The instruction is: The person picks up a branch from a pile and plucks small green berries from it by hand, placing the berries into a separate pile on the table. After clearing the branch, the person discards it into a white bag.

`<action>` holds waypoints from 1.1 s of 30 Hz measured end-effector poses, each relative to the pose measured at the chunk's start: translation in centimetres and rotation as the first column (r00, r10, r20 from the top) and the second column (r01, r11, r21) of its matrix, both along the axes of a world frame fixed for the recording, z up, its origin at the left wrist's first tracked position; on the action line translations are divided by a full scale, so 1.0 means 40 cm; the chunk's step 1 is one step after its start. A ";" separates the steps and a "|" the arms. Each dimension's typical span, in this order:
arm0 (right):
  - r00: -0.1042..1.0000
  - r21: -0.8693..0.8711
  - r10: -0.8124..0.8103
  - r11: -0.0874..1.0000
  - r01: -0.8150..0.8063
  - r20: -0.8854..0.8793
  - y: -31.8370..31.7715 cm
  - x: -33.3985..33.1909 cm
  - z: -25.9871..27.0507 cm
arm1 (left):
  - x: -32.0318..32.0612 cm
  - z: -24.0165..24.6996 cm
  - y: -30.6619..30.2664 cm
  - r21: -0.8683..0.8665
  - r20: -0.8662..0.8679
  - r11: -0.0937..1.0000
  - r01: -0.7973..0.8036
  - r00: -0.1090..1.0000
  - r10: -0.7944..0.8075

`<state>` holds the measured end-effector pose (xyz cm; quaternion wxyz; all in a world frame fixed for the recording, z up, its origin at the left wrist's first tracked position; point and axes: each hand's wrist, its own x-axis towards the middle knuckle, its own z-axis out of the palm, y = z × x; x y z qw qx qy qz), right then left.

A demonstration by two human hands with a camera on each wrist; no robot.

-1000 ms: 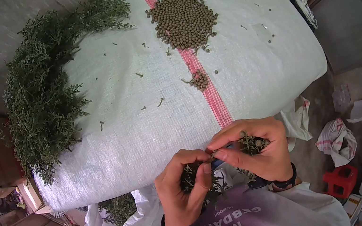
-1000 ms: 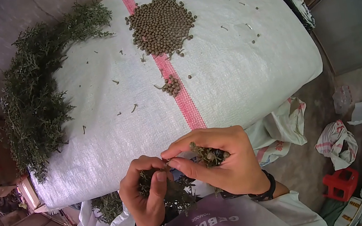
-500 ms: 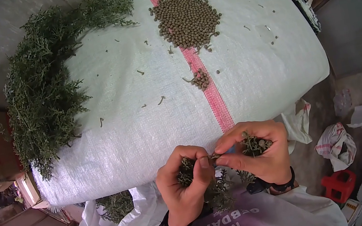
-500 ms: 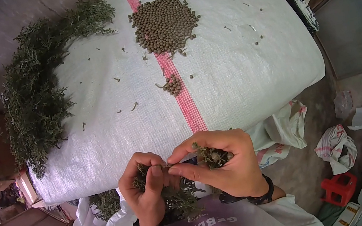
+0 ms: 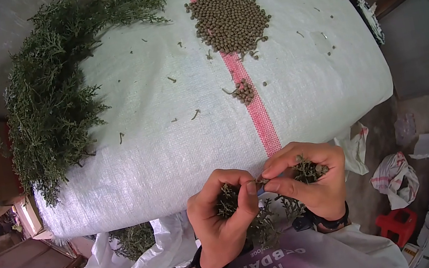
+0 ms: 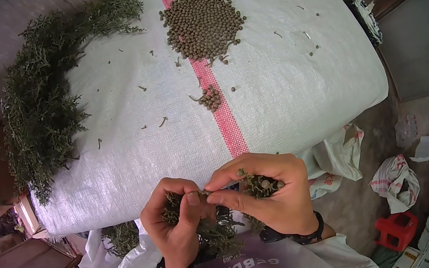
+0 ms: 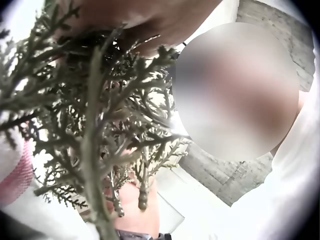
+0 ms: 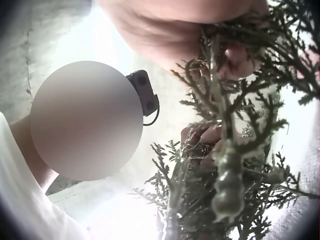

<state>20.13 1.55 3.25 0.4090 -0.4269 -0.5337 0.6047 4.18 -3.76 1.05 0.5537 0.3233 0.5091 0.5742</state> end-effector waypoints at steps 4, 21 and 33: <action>1.000 0.067 0.005 0.998 -0.006 0.013 -0.002 -0.003 -0.007 | 0.000 0.001 0.001 0.000 -0.033 1.000 -0.009 0.999 0.009; 1.000 0.120 -0.011 0.993 0.008 0.022 -0.001 -0.012 -0.022 | -0.012 0.010 0.013 -0.045 -0.044 0.997 0.062 0.997 -0.064; 0.998 0.160 -0.033 0.987 0.025 0.053 -0.001 -0.025 -0.021 | -0.016 0.002 0.021 -0.052 -0.098 0.996 0.067 0.993 -0.072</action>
